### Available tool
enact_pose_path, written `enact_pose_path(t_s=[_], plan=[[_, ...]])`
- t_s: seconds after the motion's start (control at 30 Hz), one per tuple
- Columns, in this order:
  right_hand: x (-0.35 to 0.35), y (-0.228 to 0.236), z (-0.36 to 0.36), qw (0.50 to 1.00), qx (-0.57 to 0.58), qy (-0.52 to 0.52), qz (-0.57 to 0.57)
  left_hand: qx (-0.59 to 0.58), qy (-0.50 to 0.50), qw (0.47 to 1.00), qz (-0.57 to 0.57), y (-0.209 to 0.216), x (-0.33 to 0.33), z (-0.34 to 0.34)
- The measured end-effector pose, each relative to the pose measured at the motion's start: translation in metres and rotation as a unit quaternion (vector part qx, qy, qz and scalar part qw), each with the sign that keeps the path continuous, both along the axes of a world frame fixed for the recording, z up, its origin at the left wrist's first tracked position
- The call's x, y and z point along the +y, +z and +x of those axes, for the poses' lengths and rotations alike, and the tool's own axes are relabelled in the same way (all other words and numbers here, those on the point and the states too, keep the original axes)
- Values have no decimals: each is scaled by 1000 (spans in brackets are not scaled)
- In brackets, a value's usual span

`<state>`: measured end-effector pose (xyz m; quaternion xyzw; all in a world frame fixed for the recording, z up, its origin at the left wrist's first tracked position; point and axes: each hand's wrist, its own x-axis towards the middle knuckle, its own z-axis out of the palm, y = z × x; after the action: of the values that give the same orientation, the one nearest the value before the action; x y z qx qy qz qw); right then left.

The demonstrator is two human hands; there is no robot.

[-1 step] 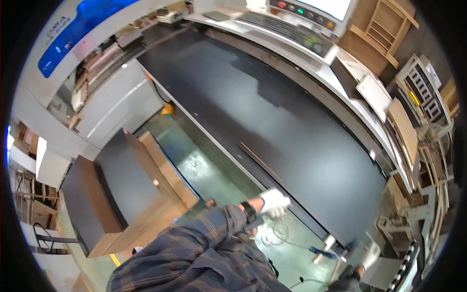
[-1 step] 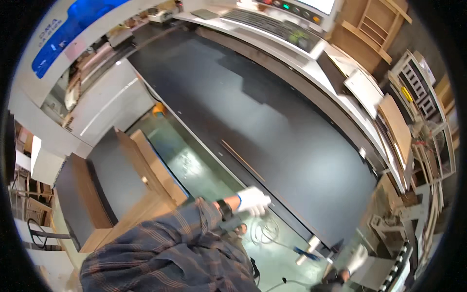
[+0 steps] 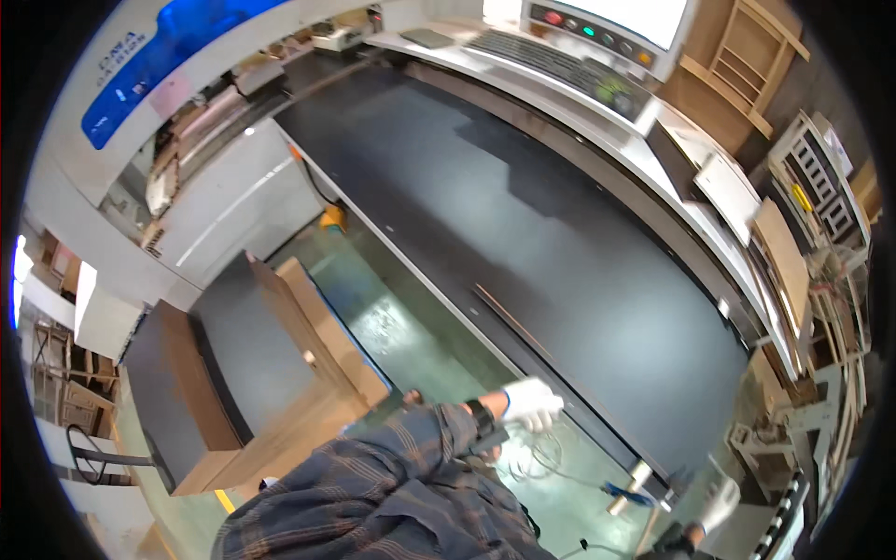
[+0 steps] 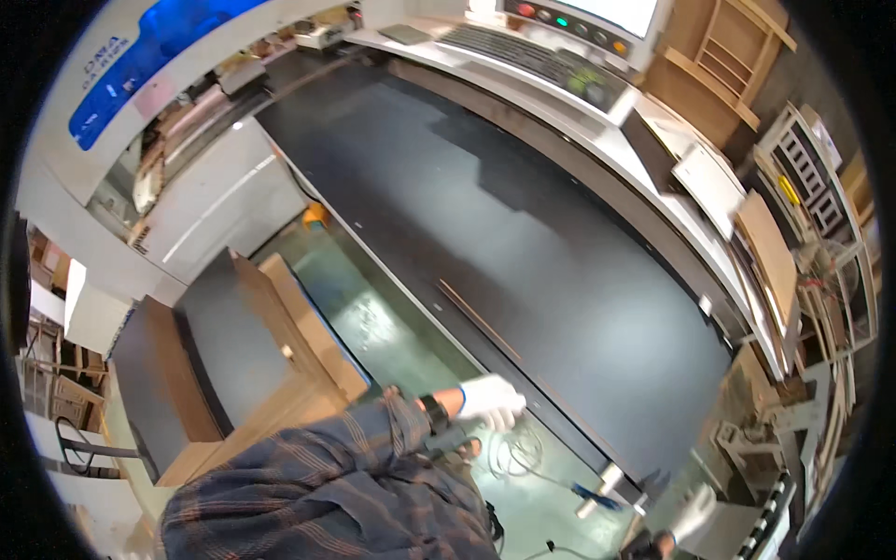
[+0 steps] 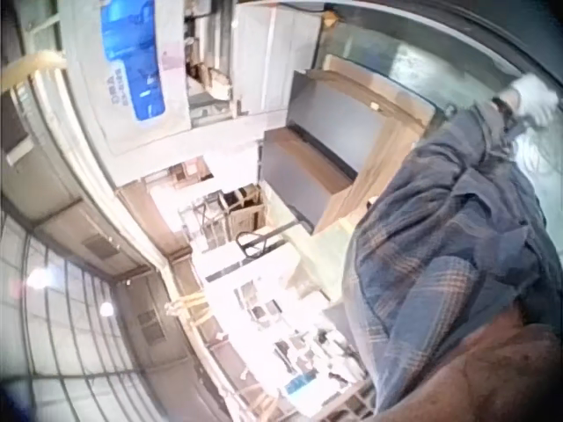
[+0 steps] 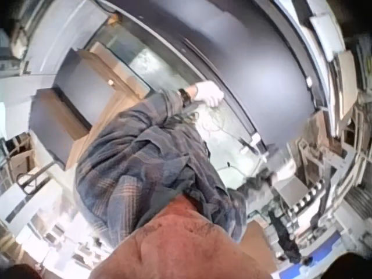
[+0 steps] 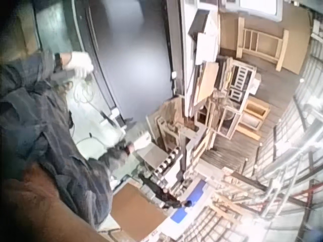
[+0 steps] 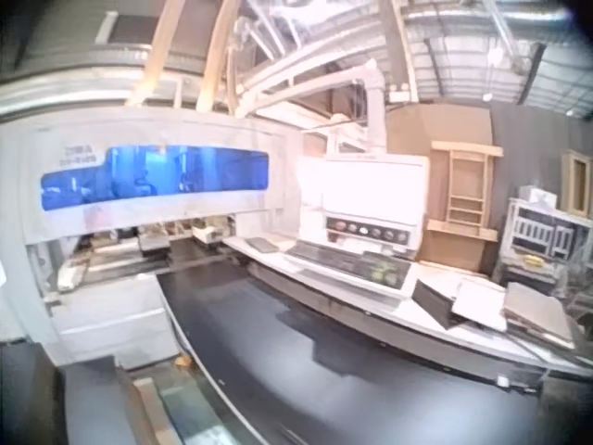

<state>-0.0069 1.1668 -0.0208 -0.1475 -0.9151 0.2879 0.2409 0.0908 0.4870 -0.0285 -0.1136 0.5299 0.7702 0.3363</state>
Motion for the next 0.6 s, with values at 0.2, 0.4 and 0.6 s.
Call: enact_pose_path(t_s=[0.2, 0.4, 0.6], plan=[[-240, 157, 64, 984, 152, 46, 85, 2, 12, 993, -114, -16, -134, 90], [-524, 156, 124, 902, -54, 428, -24, 27, -39, 841, -539, -114, -282, 179], [-722, 116, 172, 546, -291, 771, 147, -122, 41, 837, -532, -245, -332, 307]])
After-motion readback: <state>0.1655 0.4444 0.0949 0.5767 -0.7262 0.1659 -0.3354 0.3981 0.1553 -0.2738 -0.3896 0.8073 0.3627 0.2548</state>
